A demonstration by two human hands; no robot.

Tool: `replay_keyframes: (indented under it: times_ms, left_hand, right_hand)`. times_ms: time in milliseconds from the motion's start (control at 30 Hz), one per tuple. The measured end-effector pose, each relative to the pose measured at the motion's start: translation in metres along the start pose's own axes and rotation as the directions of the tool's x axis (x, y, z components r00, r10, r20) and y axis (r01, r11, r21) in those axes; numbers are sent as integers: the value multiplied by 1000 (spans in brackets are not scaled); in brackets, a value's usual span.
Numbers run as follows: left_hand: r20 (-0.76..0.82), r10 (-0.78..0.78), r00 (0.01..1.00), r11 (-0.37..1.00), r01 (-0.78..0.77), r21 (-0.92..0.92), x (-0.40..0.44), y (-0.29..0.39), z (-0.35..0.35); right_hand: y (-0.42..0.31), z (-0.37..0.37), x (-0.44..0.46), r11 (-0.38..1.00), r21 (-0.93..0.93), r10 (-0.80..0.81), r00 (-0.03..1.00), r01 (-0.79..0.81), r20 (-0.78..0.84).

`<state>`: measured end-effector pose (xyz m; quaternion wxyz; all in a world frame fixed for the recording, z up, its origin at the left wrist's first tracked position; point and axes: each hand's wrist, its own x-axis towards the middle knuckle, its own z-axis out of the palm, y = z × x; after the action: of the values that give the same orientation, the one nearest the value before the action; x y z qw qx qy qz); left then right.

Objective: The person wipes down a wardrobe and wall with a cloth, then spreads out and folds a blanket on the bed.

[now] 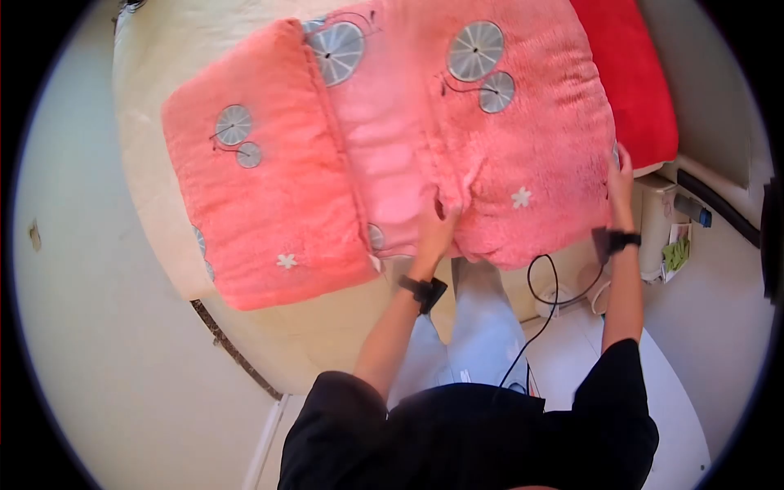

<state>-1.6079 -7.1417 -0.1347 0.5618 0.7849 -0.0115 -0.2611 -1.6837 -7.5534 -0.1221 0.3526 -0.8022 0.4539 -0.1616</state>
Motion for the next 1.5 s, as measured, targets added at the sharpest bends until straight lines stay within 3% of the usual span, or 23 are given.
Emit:
replay_keyframes:
  times_ms: [33,67,100,133,200,233,267,367,500,567,667,767,867,933,967,1067,1100,1167,1267,1300,1367,1467,1500]
  left_hand:
    - [-48,80,996,991,-74,114,8,-10,15]
    - [-90,-41,995,988,54,145,17,22,20]
    - [-138,-153,979,970,176,169,26,40,27]
    - [-226,-74,971,968,125,219,31,38,34]
    - [-159,-212,964,952,240,188,42,38,33]
    - [-122,-277,953,939,296,175,47,38,30]
    - [-105,-198,975,966,212,148,50,36,30]
    - [38,-311,950,936,299,183,59,53,18]
    - [50,-208,977,954,191,230,57,38,10]
    - [31,-137,990,968,128,214,55,38,15]
    - [39,-166,985,964,154,217,52,51,11]
    - [56,-218,974,974,214,70,49,48,-1]
    - [-337,20,941,988,34,153,35,43,-5]
    - [-237,143,961,988,-124,93,26,91,-25]
    - [-190,205,960,979,-199,52,20,125,-37]
    - [211,51,976,916,38,-399,-2,218,-83]
    - [160,108,981,977,-75,-202,-7,230,-96]
    - [102,241,965,939,-259,227,-11,240,-122]
    - [74,160,984,937,-175,303,-12,215,-173]
    - [72,212,975,940,-223,258,-8,196,-192]
    - [54,313,948,932,-317,173,-3,152,-231]
    - [78,276,958,957,-282,70,-11,131,-295]
    - [108,159,981,979,-171,111,-15,134,-317]
  right_hand:
    - [20,-5,27,991,-131,2,1000,-5,-24]
    - [31,-5,49,968,-252,-8,999,-5,-50]
    - [37,-5,64,987,-85,140,987,-134,74]
    - [39,-5,77,957,63,263,939,-283,222]
    - [34,0,87,845,189,349,784,-500,513]
    - [32,5,90,852,178,338,777,-492,531]
    - [30,9,94,859,169,326,771,-483,547]
    - [32,8,109,853,122,352,732,-507,583]
    - [31,20,121,856,69,359,684,-513,635]
    - [22,9,114,895,97,277,713,-436,644]
    - [-32,-20,85,946,176,97,756,-272,648]
    - [-111,-47,43,978,160,-11,734,-133,679]
    - [-193,-60,-12,998,38,6,612,-59,791]
    - [-241,-54,-55,994,114,-92,610,3,787]
    - [-264,-49,-77,988,70,-141,618,138,773]
    - [-314,-25,-146,857,95,-433,609,506,665]
    - [-325,-14,-168,782,119,-546,581,611,603]
    - [-347,3,-211,839,38,-402,571,543,716]
    - [-374,36,-281,848,-80,-289,584,524,759]
    - [-383,51,-304,840,-110,-280,597,532,752]
    - [-409,68,-357,802,-61,-366,570,594,735]
    - [-455,90,-416,717,-8,-480,502,697,719]
    - [-475,89,-427,745,116,-507,444,657,739]
